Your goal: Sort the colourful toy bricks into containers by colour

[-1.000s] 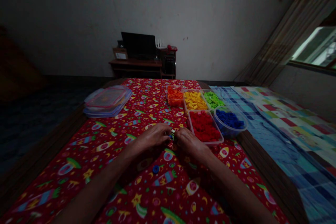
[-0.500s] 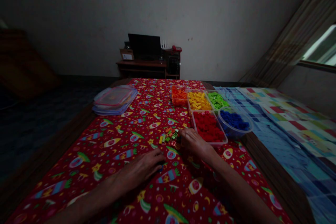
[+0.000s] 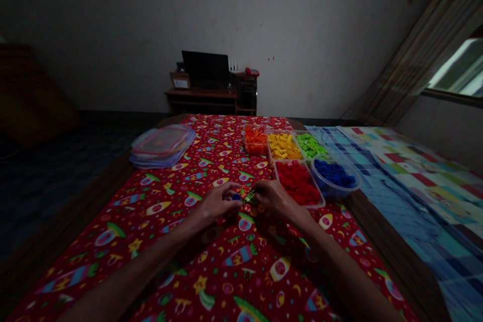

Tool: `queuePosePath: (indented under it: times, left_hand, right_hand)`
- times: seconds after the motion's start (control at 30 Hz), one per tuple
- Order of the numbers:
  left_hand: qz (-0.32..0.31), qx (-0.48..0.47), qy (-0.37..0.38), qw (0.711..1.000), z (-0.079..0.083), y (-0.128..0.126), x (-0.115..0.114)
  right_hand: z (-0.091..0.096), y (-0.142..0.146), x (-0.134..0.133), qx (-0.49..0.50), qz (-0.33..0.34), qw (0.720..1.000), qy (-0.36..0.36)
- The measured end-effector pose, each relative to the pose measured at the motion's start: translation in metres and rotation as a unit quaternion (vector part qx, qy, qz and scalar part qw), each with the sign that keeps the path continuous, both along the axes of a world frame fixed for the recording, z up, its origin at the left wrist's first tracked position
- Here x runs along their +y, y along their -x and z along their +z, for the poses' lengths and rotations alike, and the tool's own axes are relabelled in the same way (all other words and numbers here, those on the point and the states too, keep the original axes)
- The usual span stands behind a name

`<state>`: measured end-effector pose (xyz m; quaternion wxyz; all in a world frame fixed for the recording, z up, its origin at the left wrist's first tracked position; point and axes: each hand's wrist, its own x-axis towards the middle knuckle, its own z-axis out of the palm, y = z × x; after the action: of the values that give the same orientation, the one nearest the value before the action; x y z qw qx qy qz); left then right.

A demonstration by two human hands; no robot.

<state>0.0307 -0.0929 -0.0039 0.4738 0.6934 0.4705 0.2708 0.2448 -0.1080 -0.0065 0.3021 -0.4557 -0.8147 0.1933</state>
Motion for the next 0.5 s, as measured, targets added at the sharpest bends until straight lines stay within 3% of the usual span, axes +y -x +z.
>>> queuePosePath:
  times: [0.1, 0.2, 0.5]
  left_hand:
    - [0.017, -0.107, 0.049, 0.993, 0.001, -0.016, 0.025]
    - [-0.003, -0.150, 0.083, 0.985, 0.001, -0.031, 0.037]
    - [-0.038, -0.068, -0.004, 0.997, -0.006, -0.049, 0.042]
  right_hand:
    - [0.003, 0.005, 0.003, 0.027, -0.008, 1.000, 0.001]
    - [0.003, 0.006, 0.005, 0.024, 0.008, 1.000, -0.007]
    - [0.008, -0.001, -0.006, 0.010, 0.007, 1.000, -0.010]
